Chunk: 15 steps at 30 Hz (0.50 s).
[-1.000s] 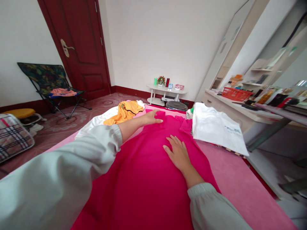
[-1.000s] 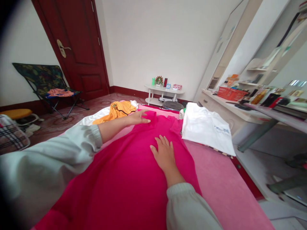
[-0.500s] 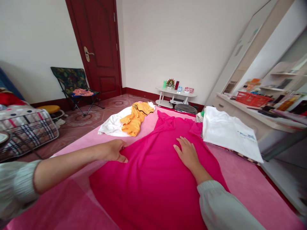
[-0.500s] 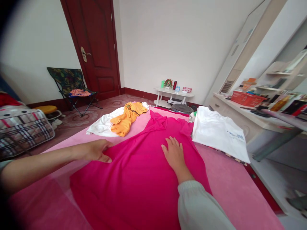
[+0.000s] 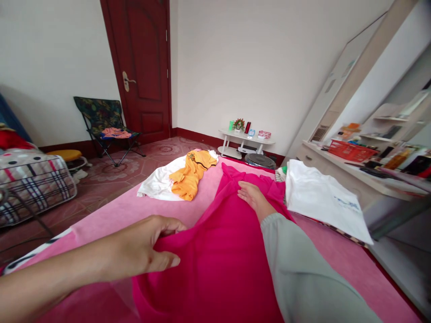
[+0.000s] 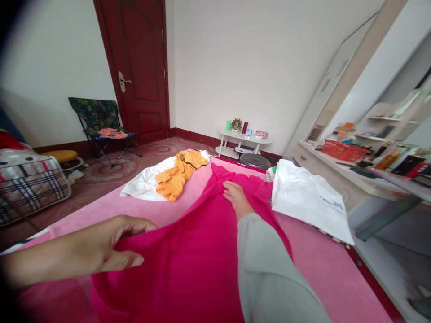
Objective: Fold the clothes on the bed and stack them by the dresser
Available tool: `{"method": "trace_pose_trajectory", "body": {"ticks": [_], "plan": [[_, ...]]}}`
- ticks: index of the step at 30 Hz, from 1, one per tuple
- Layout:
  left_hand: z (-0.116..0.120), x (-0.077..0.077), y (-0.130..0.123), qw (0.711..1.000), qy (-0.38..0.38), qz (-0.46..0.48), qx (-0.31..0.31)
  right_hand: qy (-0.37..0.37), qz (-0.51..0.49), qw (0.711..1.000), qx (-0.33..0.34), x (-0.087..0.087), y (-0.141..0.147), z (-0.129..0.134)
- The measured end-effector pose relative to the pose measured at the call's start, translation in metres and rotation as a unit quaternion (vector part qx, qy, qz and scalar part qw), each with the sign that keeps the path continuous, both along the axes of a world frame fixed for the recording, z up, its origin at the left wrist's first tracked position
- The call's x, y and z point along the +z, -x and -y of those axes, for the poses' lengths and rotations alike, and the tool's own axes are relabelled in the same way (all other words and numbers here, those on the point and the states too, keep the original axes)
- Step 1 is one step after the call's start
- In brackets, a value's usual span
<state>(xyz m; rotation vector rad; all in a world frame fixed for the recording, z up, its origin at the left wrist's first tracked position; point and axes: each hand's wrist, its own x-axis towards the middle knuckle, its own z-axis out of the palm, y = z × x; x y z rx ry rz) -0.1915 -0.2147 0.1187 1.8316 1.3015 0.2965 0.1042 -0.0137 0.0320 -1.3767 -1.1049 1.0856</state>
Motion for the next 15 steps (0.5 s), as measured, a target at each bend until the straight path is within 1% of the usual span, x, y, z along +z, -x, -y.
{"method": "trace_pose_trajectory", "body": {"ticks": [4, 7, 9, 11, 13, 15], "plan": [[0.008, 0.003, -0.01, 1.0, -0.002, 0.017, 0.019, -0.007, -0.042, 0.999, -0.009, 0.002, 0.013, -0.023], [0.013, 0.005, -0.024, 1.0, 0.01, 0.021, 0.007, -0.038, -0.055, 0.997, -0.036, 0.006, 0.01, -0.032], [0.016, 0.01, -0.035, 0.999, 0.022, 0.018, -0.015, -0.062, -0.053, 0.995, -0.055, 0.008, 0.004, -0.033], [0.018, 0.019, -0.044, 0.999, 0.02, 0.013, -0.046, -0.08, -0.038, 0.994, -0.067, 0.007, -0.004, -0.033], [0.019, 0.027, -0.052, 0.996, 0.003, 0.006, -0.088, -0.089, -0.012, 0.993, -0.08, 0.002, -0.012, -0.031], [0.016, 0.028, -0.057, 0.99, -0.011, -0.003, -0.142, -0.094, 0.025, 0.991, -0.095, -0.008, -0.018, -0.029]]}}
